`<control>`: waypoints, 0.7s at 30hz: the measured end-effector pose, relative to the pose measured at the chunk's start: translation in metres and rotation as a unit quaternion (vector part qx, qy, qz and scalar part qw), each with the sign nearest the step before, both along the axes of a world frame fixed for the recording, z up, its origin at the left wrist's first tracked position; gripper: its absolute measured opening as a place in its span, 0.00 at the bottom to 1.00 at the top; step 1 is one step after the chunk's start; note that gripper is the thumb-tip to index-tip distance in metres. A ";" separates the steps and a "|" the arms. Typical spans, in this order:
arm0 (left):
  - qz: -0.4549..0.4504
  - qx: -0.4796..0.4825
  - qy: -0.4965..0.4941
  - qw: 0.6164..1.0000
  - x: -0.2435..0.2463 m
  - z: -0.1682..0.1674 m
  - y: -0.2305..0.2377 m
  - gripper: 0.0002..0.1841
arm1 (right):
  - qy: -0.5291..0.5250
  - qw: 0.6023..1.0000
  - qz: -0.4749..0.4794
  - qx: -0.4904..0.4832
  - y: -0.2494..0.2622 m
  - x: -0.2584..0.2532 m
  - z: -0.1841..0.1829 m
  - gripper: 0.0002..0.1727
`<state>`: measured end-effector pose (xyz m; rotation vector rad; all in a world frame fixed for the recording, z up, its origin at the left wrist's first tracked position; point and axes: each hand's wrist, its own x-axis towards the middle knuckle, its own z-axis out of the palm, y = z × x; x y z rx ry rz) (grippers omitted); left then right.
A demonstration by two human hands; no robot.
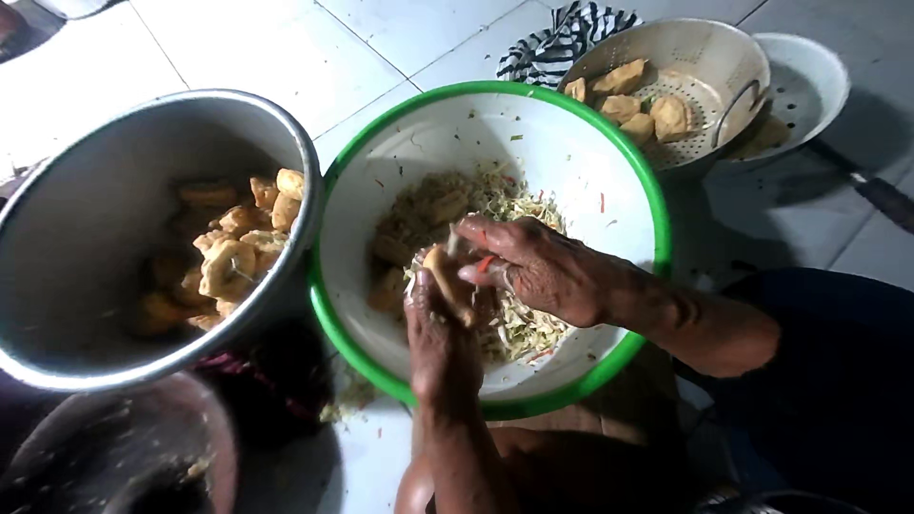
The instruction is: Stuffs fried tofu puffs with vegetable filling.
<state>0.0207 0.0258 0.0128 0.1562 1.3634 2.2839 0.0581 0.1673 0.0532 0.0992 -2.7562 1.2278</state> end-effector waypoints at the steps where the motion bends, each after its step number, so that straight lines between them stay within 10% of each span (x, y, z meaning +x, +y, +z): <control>1: 0.008 0.009 -0.011 1.000 0.000 0.001 0.001 0.22 | 0.002 1.000 0.005 -0.010 0.002 -0.001 0.000 0.18; 11: -0.014 -0.070 0.040 0.997 0.001 -0.003 0.000 0.15 | -0.005 0.978 -0.066 0.196 -0.024 -0.008 -0.009 0.15; 21: -0.014 0.048 0.020 0.999 -0.003 -0.008 -0.003 0.15 | 0.033 0.998 0.013 -0.054 0.007 -0.015 -0.007 0.12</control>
